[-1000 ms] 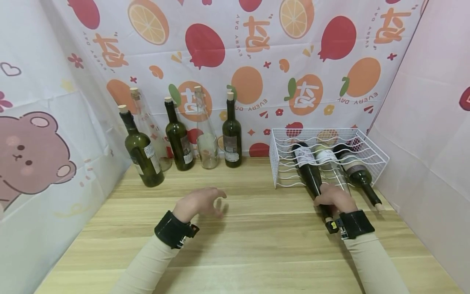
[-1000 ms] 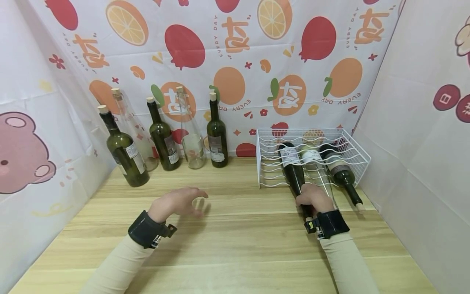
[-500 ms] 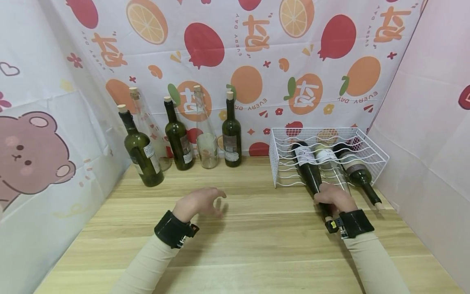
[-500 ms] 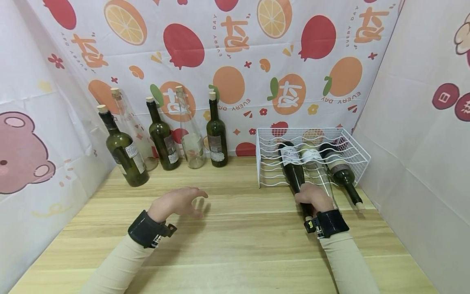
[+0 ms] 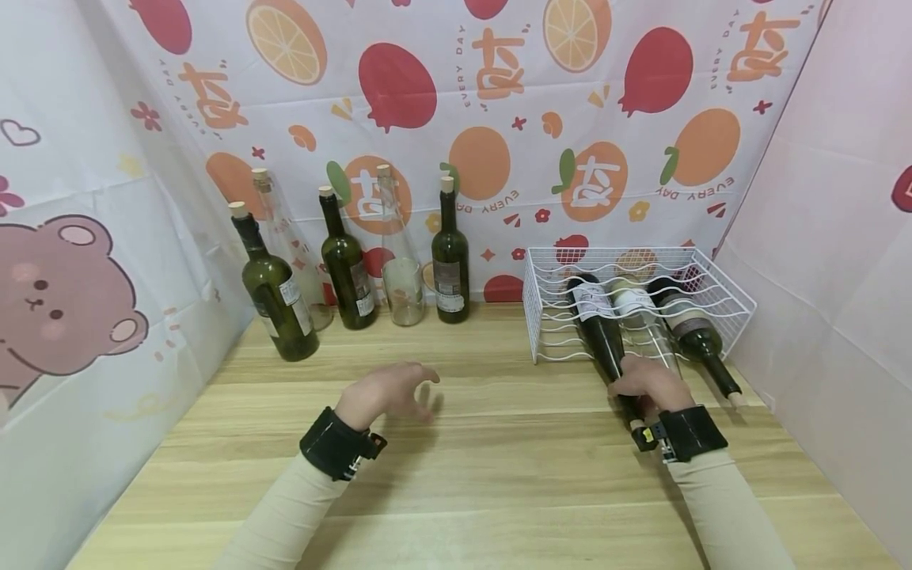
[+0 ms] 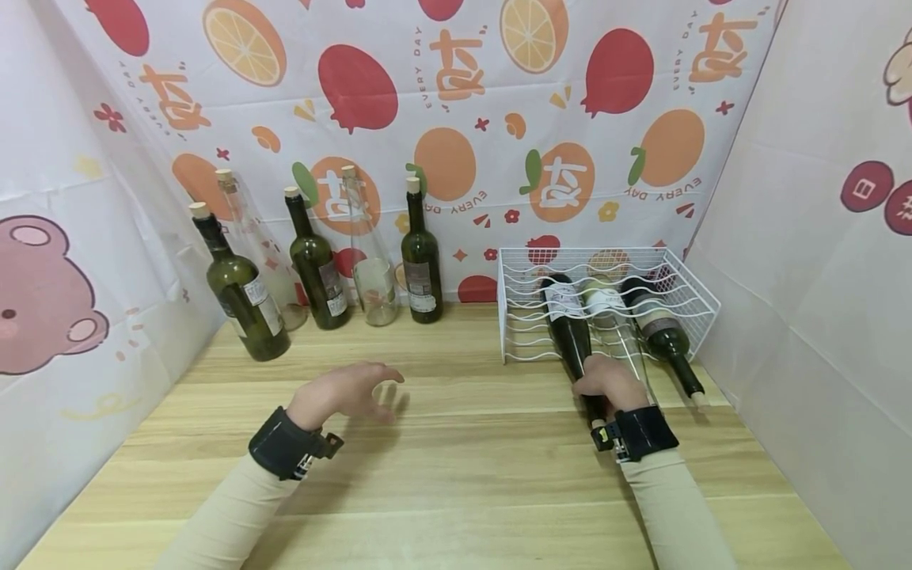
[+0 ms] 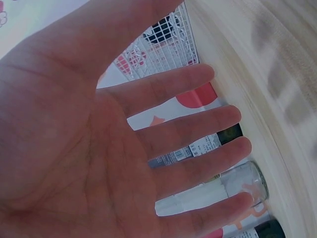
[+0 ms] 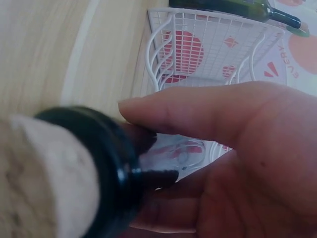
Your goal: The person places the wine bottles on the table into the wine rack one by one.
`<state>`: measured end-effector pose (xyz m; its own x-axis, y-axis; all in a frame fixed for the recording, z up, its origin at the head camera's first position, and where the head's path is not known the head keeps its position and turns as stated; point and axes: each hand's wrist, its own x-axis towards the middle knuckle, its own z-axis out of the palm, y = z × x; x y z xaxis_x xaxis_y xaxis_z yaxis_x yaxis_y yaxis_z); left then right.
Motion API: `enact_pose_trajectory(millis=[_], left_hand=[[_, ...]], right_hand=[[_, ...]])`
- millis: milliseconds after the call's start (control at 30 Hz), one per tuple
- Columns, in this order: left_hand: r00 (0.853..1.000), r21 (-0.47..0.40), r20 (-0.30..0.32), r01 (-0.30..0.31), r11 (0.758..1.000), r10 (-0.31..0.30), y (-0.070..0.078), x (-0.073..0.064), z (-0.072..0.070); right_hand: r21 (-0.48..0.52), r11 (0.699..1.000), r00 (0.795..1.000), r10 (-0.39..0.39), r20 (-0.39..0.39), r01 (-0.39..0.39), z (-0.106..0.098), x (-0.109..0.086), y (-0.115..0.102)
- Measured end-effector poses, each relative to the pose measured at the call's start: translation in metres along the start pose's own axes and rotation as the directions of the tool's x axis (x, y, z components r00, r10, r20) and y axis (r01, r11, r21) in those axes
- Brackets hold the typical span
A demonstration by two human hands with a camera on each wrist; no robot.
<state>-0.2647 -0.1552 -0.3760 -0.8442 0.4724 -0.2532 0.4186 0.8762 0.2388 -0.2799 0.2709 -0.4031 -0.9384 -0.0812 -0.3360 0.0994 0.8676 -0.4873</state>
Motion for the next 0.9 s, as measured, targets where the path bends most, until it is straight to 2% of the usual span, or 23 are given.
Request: enact_pose_trajectory(millis=[300, 433, 567, 633, 800, 900], left_hand=[[1.000, -0.013, 0.010, 0.020, 1.000, -0.020, -0.001, -0.003, -0.005], [1.000, -0.030, -0.009, 0.016, 0.999, -0.017, -0.007, -0.004, -0.008], [0.998, -0.024, -0.055, 0.002, 1.000, -0.003, -0.018, -0.005, -0.014], [0.997, -0.019, -0.078, -0.001, 1.000, 0.000, -0.025, -0.006, -0.019], [0.993, -0.049, -0.116, 0.026, 0.998, -0.031, -0.043, -0.012, -0.031], [0.988, -0.079, -0.141, 0.054, 0.995, -0.065, -0.054, -0.017, -0.037]], right_hand=[[-0.024, 1.000, 1.000, -0.005, -0.008, 0.005, -0.006, -0.008, -0.004], [-0.132, 0.990, 0.996, -0.065, -0.066, 0.056, -0.014, -0.014, -0.011], [-0.299, 0.950, 0.984, -0.135, -0.118, 0.095, -0.021, -0.020, -0.020], [-0.350, 0.928, 0.974, -0.181, -0.134, 0.124, -0.022, -0.022, -0.024], [-0.364, 0.910, 0.953, -0.268, -0.143, 0.201, -0.023, -0.031, -0.036], [-0.352, 0.907, 0.949, -0.290, -0.125, 0.231, -0.023, -0.038, -0.045]])
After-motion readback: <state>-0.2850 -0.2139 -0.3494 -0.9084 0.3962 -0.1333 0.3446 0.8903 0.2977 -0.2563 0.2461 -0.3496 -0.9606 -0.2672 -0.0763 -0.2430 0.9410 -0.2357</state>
